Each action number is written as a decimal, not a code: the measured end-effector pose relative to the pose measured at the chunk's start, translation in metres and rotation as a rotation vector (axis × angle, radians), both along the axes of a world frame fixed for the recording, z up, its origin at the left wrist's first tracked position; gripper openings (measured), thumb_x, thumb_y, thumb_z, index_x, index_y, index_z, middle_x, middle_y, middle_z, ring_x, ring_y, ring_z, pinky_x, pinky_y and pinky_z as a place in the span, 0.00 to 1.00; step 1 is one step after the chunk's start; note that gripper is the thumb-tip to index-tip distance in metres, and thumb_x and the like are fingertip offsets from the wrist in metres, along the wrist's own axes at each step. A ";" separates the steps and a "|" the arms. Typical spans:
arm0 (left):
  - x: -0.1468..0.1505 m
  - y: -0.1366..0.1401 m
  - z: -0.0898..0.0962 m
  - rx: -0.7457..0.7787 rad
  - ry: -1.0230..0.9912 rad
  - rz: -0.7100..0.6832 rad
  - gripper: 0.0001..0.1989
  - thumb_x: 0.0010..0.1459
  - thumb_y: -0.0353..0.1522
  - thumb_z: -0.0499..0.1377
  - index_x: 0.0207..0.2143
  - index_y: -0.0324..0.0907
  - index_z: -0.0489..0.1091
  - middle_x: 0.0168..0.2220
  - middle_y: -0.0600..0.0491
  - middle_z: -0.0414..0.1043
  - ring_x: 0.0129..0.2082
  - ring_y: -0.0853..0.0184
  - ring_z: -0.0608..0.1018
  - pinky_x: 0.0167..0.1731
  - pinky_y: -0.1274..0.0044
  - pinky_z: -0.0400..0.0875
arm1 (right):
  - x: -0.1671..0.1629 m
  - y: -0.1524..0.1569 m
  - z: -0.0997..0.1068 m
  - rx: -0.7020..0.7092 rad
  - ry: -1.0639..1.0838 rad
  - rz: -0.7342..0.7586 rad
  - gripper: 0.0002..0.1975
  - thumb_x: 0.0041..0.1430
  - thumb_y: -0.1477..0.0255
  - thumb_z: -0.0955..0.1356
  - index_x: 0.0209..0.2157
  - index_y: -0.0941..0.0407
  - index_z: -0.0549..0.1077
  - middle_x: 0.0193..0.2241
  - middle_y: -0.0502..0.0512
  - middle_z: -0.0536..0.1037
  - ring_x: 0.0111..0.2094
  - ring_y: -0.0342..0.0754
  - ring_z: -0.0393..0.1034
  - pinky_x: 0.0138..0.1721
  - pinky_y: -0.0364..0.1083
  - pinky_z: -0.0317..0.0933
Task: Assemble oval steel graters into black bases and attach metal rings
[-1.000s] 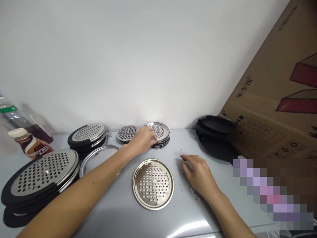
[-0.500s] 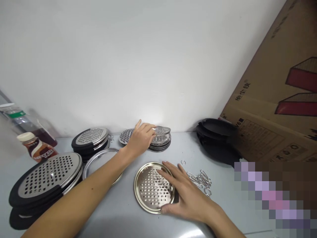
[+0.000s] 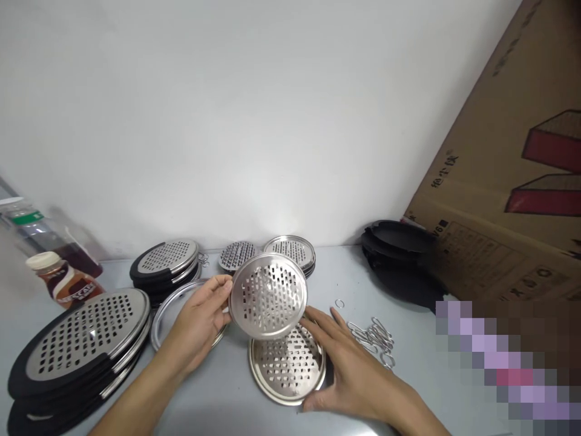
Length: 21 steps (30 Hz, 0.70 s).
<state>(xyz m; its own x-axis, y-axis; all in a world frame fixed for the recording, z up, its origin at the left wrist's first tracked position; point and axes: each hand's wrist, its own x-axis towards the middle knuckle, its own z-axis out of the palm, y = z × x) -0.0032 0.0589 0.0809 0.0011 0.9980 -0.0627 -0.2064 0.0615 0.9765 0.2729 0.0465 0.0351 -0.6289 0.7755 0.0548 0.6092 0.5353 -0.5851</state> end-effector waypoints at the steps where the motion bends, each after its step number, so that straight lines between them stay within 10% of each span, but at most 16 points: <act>1: -0.001 0.000 -0.004 -0.064 -0.051 -0.040 0.10 0.61 0.38 0.59 0.42 0.41 0.70 0.38 0.51 0.74 0.35 0.66 0.76 0.32 0.77 0.71 | 0.000 0.000 0.001 -0.006 0.021 -0.013 0.56 0.43 0.50 0.73 0.67 0.48 0.44 0.67 0.60 0.50 0.66 0.64 0.44 0.65 0.67 0.28; 7: 0.002 -0.006 -0.020 -0.279 -0.176 -0.189 0.10 0.60 0.36 0.61 0.40 0.40 0.73 0.34 0.50 0.75 0.32 0.67 0.75 0.34 0.75 0.71 | 0.003 0.000 -0.006 -0.105 0.028 -0.156 0.62 0.43 0.54 0.74 0.68 0.48 0.31 0.68 0.60 0.44 0.67 0.69 0.33 0.62 0.70 0.42; 11: 0.008 -0.010 -0.026 -0.341 -0.207 -0.188 0.11 0.59 0.33 0.61 0.44 0.41 0.71 0.34 0.49 0.75 0.33 0.66 0.77 0.35 0.72 0.73 | 0.000 0.000 -0.004 -0.065 0.055 -0.116 0.61 0.43 0.56 0.75 0.68 0.47 0.32 0.68 0.59 0.47 0.67 0.65 0.36 0.64 0.68 0.33; 21: 0.005 -0.023 -0.016 -0.140 0.157 -0.280 0.24 0.60 0.39 0.60 0.59 0.49 0.64 0.58 0.47 0.68 0.58 0.55 0.69 0.58 0.60 0.61 | 0.012 -0.011 -0.007 -0.092 0.055 -0.171 0.65 0.40 0.51 0.75 0.68 0.48 0.31 0.68 0.63 0.44 0.67 0.71 0.34 0.62 0.70 0.41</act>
<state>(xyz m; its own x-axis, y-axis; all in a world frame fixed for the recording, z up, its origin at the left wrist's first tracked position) 0.0019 0.0359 0.0651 0.2526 0.9423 -0.2197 -0.0103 0.2297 0.9732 0.2847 0.0356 0.0278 -0.4859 0.8740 0.0090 0.6523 0.3695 -0.6618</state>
